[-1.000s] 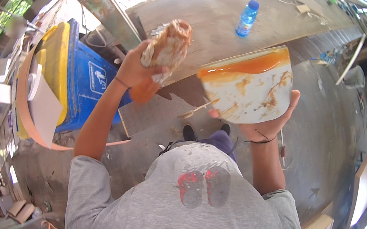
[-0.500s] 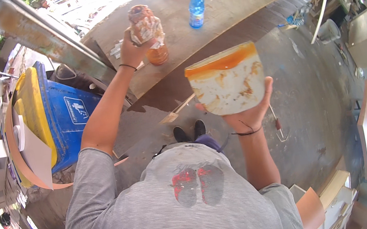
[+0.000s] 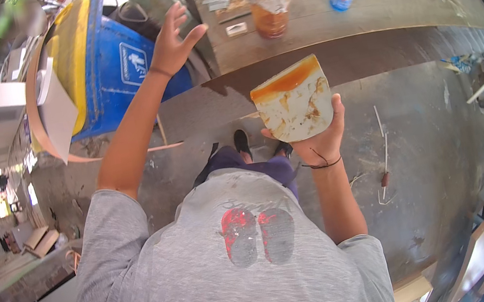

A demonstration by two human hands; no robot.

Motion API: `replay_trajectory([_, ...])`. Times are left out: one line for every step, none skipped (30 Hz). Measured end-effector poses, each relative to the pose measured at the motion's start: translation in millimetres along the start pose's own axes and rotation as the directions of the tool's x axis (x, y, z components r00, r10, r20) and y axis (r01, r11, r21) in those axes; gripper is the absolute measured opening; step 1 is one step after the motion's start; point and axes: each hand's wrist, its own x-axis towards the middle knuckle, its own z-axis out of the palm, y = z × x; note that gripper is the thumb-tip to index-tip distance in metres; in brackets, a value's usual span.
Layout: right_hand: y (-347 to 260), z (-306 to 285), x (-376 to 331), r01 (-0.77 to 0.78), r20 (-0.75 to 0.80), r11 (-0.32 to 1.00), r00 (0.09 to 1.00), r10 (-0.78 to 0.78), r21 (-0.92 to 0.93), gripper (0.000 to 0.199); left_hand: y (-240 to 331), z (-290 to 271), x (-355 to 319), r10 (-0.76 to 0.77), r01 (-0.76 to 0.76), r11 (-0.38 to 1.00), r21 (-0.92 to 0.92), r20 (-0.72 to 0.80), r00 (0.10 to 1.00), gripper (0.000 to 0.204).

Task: The person applies adhesive from a plastic bottle onto a wooden board and a veneer strip, spreading the glue across the surfaces using a scraper by hand. The person picks up the veneer strip, moves it aside, and then continues applying glue to the board at a workbench.

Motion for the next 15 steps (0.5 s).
replay_trajectory([1,2,-1,-0.026,0.004,1.000,1.000,0.026,-0.001,0.084,-13,-13,-23,-0.091,0.091,0.996,-0.012,-0.033,0.995,0.091])
replay_trajectory([3,1,-2,-0.057,-0.002,0.998,0.998,0.057,-0.019,0.082,-32,-22,-46,-0.174,0.172,0.985,-0.029,-0.059,0.983,0.088])
replay_trajectory([6,3,-2,-0.075,-0.013,0.997,0.997,0.074,-0.033,0.081,-53,-31,-70,-0.231,0.235,0.972,0.022,-0.114,0.966,0.088])
replay_trajectory([10,5,-3,-0.072,-0.016,0.997,0.997,0.072,-0.034,0.081,-72,-38,-95,-0.280,0.294,0.954,0.064,-0.170,0.945,0.090])
replay_trajectory([14,4,-1,-0.071,-0.095,0.976,0.994,0.052,-0.208,0.078,-89,-43,-121,-0.392,0.418,0.902,0.109,-0.200,0.898,0.091])
replay_trajectory([20,4,1,-0.078,-0.168,0.923,0.986,0.014,-0.378,0.076,-104,-42,-147,-0.492,0.531,0.835,0.146,-0.234,0.838,0.093])
replay_trajectory([31,3,9,-0.075,-0.166,0.920,0.986,0.011,-0.386,0.076,-123,-32,-176,-0.508,0.550,0.811,0.199,-0.227,0.831,0.095])
replay_trajectory([49,-1,25,-0.057,-0.126,0.691,0.991,-0.049,-0.721,0.073,-142,-27,-198,-0.518,0.560,0.788,0.256,-0.215,0.828,0.097])
replay_trajectory([74,3,39,-0.044,-0.086,0.352,0.991,-0.105,-0.935,0.070,-139,-30,-209,-0.578,0.601,0.778,0.183,-0.166,0.799,0.098])
replay_trajectory([100,-5,51,0.050,0.013,0.150,0.971,-0.241,-0.987,0.068,-133,-22,-216,-0.639,0.649,0.754,0.099,-0.112,0.761,0.099])
replay_trajectory([124,-4,63,0.037,0.002,0.139,0.969,-0.245,-0.990,0.068,-152,-17,-229,-0.650,0.650,0.760,-0.005,0.007,0.760,0.094])
replay_trajectory([142,-7,70,0.053,0.130,-0.256,0.947,-0.294,-0.965,0.070,-167,-6,-246,-0.649,0.661,0.742,-0.109,0.129,0.750,0.089])
replay_trajectory([153,-9,76,0.038,0.273,-0.617,0.917,-0.292,-0.786,0.071,-160,2,-242,-0.643,0.660,0.741,-0.125,0.150,0.751,0.089])
replay_trajectory([164,-11,78,-0.040,0.256,-0.718,0.919,-0.299,-0.695,0.071,-151,8,-239,-0.672,0.730,0.643,-0.234,0.285,0.683,0.081])
replay_trajectory([170,-17,80,-0.056,0.253,-0.730,0.918,-0.307,-0.682,0.071,-139,10,-231,-0.669,0.788,0.525,-0.321,0.417,0.615,0.072])
